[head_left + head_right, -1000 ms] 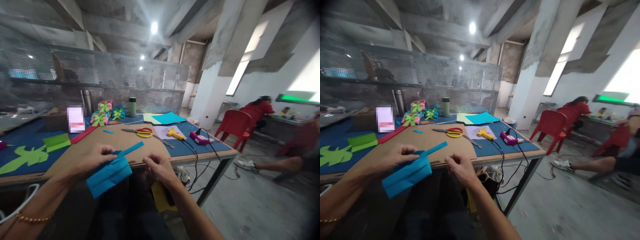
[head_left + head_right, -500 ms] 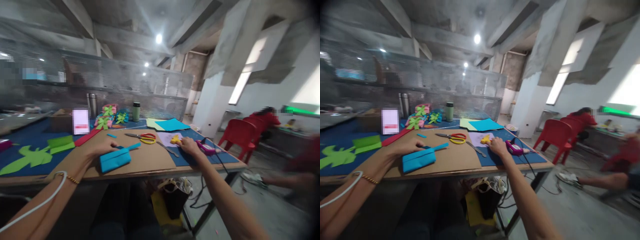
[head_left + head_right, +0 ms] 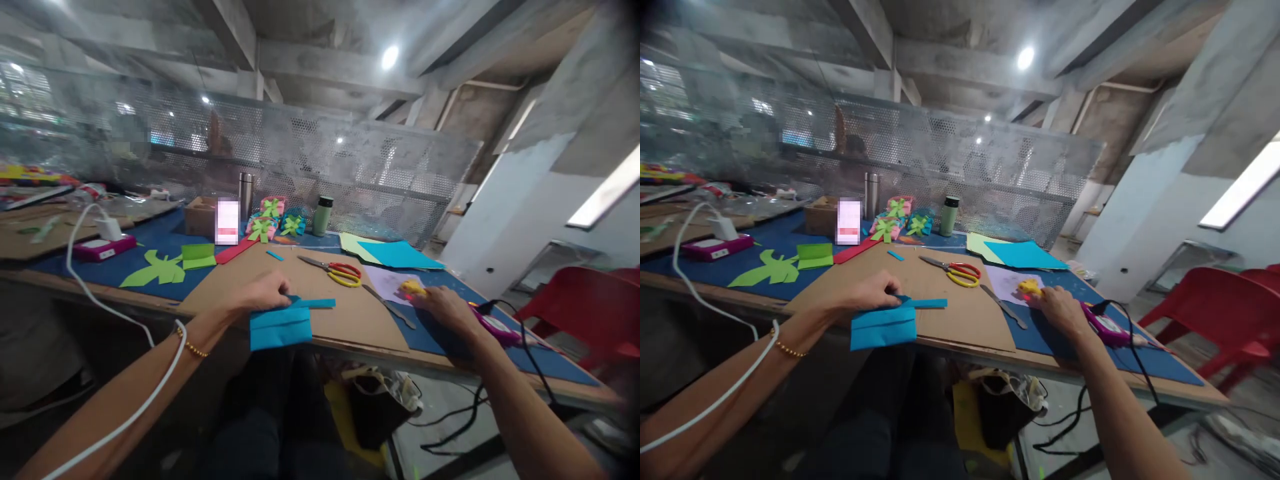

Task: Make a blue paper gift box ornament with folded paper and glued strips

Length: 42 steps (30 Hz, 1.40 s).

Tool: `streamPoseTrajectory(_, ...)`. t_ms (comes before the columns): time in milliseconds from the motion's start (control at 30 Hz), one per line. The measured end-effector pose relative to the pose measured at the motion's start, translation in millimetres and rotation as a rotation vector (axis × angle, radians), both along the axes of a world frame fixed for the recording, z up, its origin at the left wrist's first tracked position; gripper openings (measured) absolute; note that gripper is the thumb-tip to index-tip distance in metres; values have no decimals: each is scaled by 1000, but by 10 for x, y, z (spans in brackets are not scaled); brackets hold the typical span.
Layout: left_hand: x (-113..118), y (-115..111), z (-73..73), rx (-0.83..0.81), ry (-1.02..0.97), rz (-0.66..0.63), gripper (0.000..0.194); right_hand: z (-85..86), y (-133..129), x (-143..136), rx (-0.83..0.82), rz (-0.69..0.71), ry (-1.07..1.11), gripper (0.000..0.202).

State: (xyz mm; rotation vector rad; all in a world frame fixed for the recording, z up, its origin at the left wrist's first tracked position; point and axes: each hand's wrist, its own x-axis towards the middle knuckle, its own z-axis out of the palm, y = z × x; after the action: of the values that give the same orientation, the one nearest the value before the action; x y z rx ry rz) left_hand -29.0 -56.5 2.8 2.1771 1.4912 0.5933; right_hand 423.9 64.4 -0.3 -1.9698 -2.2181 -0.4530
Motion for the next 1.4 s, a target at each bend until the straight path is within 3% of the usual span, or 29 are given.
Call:
streamPoseTrajectory(67,42,-71,-88,22,8,40,12,69,-124,-26,46,43,81,47)
streamPoseTrajectory(167,99,-167,-170,54,-12,71,11,210,-531,-188,56,210,505,58)
streamPoseTrajectory(233,123,-218,-179,64,-32,71,11,300,-901,-384,-104,330,752,59)
streamPoseTrajectory(300,132,-252,-163,43,-58,59,10,352,-1252,-612,-242,430,868,54)
streamPoseTrajectory(433,117,-273,-108,-42,-106,10,10,268,-1638,-983,-446,525,972,50)
streamPoseTrajectory(600,90,-235,-88,-138,-111,-44,12,53,-1672,-1250,-604,645,1083,49)
streamPoseTrajectory(800,104,-196,-87,-141,-110,-65,18,6,-1702,-1477,-671,670,1067,48)
streamPoseTrajectory(1400,88,-212,-55,-148,-113,-104,18,-67,-1689,-1535,-683,704,1066,36)
